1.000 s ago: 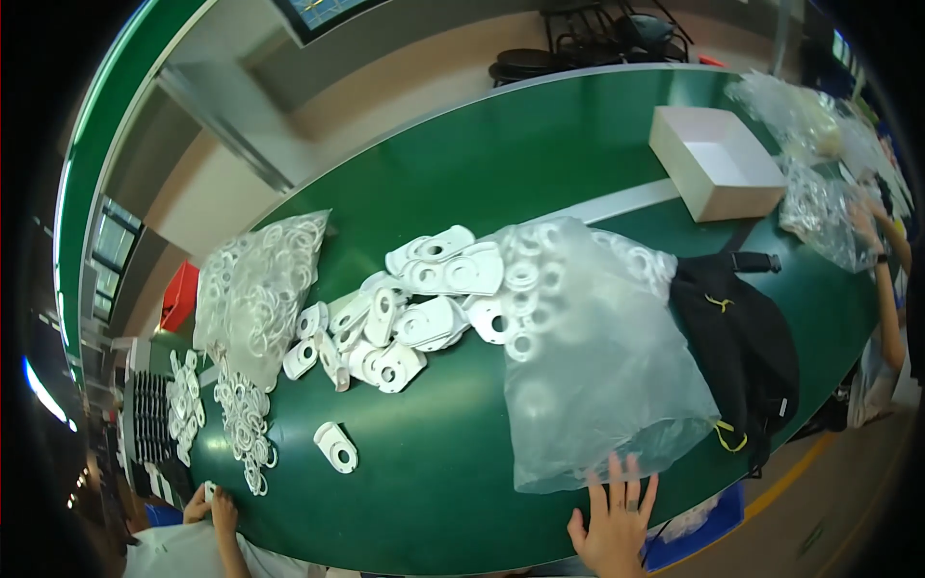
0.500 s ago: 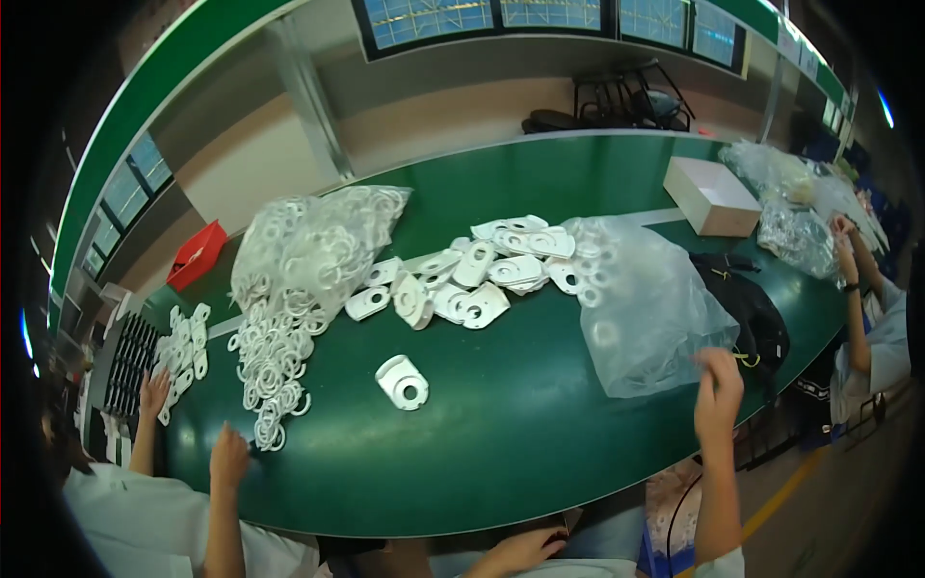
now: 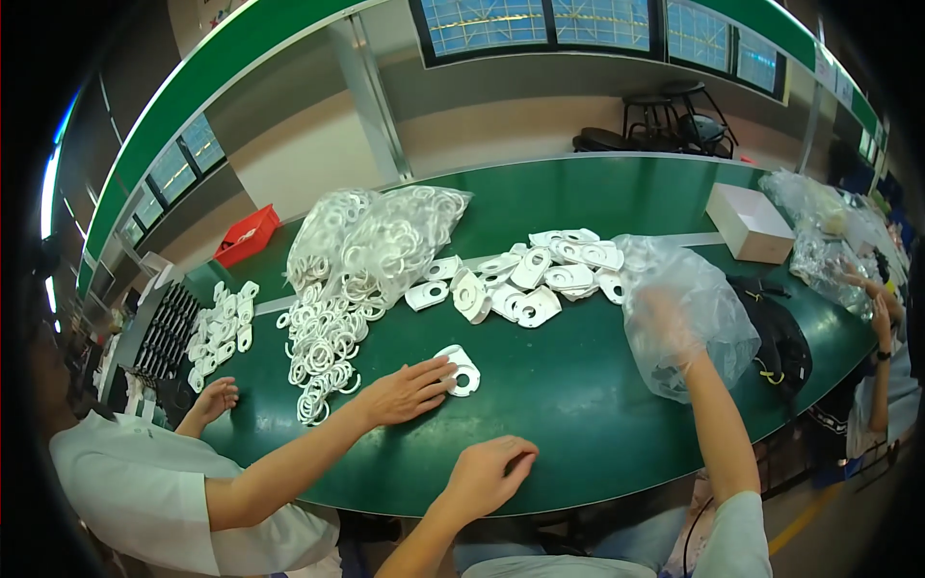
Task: Assembling small white plastic components by hand at a factory workbench.
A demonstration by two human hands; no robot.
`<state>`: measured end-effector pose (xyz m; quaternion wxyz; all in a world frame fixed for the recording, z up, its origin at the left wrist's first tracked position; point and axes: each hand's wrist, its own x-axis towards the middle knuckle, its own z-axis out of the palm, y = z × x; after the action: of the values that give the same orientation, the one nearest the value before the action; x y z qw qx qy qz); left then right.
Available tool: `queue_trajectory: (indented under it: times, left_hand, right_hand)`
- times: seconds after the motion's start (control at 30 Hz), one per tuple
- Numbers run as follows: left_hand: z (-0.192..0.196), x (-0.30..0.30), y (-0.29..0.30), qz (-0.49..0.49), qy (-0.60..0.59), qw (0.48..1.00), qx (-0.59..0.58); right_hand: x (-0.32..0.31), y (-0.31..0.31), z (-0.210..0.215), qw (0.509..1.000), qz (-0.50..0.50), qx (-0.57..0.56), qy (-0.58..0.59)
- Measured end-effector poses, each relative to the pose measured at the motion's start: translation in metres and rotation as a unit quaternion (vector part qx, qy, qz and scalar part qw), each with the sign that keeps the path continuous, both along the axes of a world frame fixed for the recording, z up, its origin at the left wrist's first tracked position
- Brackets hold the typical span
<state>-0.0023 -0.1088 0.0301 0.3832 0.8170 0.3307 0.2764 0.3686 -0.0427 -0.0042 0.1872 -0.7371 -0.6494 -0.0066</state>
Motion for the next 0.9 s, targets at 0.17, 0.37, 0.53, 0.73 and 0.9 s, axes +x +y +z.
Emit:
queue_trajectory:
  times: [0.17, 0.37, 0.53, 0.73, 0.9]
  left_hand:
    - [-0.015, 0.069, 0.077, 0.111, 0.023, 0.979, 0.170]
    - [-0.039, 0.108, 0.164, 0.158, 0.105, 0.945, 0.266]
    - [-0.037, 0.087, 0.160, 0.172, 0.075, 0.921, 0.342]
    - [-0.001, 0.051, 0.102, 0.025, -0.122, 0.960, -0.249]
    - [-0.018, 0.050, 0.101, -0.088, -0.071, 0.927, -0.357]
  right_hand:
    - [-0.011, -0.009, 0.020, 0.996, -0.064, -0.061, -0.025]
    - [0.033, -0.049, -0.018, 0.962, -0.027, 0.260, 0.083]
    - [-0.007, -0.133, 0.023, 0.857, -0.153, 0.264, 0.414]
    - [-0.091, -0.124, 0.066, 0.750, -0.017, 0.181, 0.635]
    - [-0.130, -0.048, 0.039, 0.773, 0.074, 0.064, 0.627]
